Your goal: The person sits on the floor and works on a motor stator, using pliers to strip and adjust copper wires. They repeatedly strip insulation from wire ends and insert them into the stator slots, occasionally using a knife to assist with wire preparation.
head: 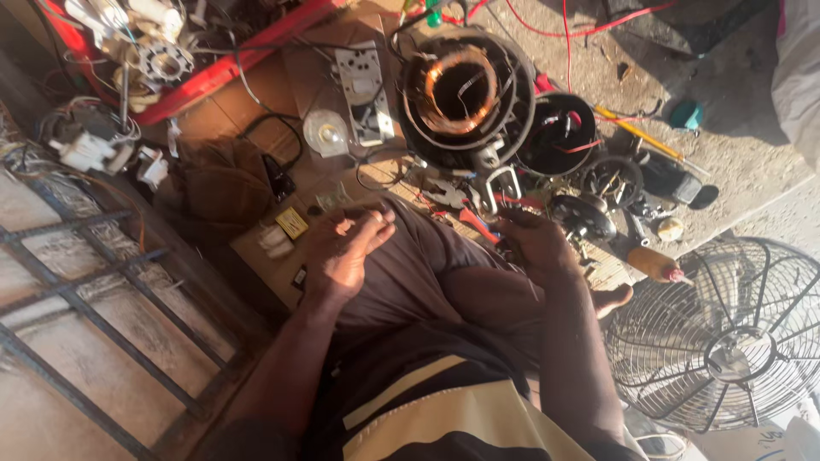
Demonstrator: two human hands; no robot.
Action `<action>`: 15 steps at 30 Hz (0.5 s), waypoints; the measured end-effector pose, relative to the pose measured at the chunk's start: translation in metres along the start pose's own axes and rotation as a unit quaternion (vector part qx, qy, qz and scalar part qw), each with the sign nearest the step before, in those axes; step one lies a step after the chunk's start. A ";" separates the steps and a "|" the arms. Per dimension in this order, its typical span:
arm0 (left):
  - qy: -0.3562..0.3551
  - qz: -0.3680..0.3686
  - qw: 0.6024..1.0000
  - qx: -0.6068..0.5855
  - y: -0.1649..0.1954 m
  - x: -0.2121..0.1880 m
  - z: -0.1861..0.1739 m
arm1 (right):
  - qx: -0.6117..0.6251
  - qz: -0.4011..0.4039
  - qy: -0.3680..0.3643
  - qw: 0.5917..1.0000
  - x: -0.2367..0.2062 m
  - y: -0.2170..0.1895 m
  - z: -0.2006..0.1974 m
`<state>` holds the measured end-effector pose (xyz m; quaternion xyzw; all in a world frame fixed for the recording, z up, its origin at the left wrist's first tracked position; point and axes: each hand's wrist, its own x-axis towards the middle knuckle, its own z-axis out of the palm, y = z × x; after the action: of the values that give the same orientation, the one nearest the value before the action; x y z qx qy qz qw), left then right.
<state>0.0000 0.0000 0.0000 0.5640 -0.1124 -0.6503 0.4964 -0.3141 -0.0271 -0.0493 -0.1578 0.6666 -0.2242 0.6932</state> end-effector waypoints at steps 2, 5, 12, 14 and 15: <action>-0.032 0.015 0.999 0.000 0.009 0.004 -0.004 | -0.138 -0.033 0.052 0.988 0.005 -0.009 0.012; -0.023 -0.025 0.999 0.033 0.014 0.007 -0.003 | -0.314 -0.067 0.126 0.938 0.009 -0.017 0.016; -0.068 -0.046 0.997 -0.014 0.026 0.002 0.004 | -0.514 -0.013 0.120 0.849 -0.010 -0.041 0.033; -0.071 -0.046 0.996 -0.019 0.020 -0.001 0.003 | -0.493 -0.039 0.113 0.862 -0.014 -0.041 0.043; -0.060 -0.045 0.997 -0.025 0.016 -0.002 0.003 | -0.455 -0.060 0.111 0.881 -0.013 -0.037 0.054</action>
<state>0.0050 -0.0076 0.0135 0.5161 -0.1002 -0.7071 0.4729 -0.2643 -0.0564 -0.0154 -0.4695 0.7574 0.0467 0.4515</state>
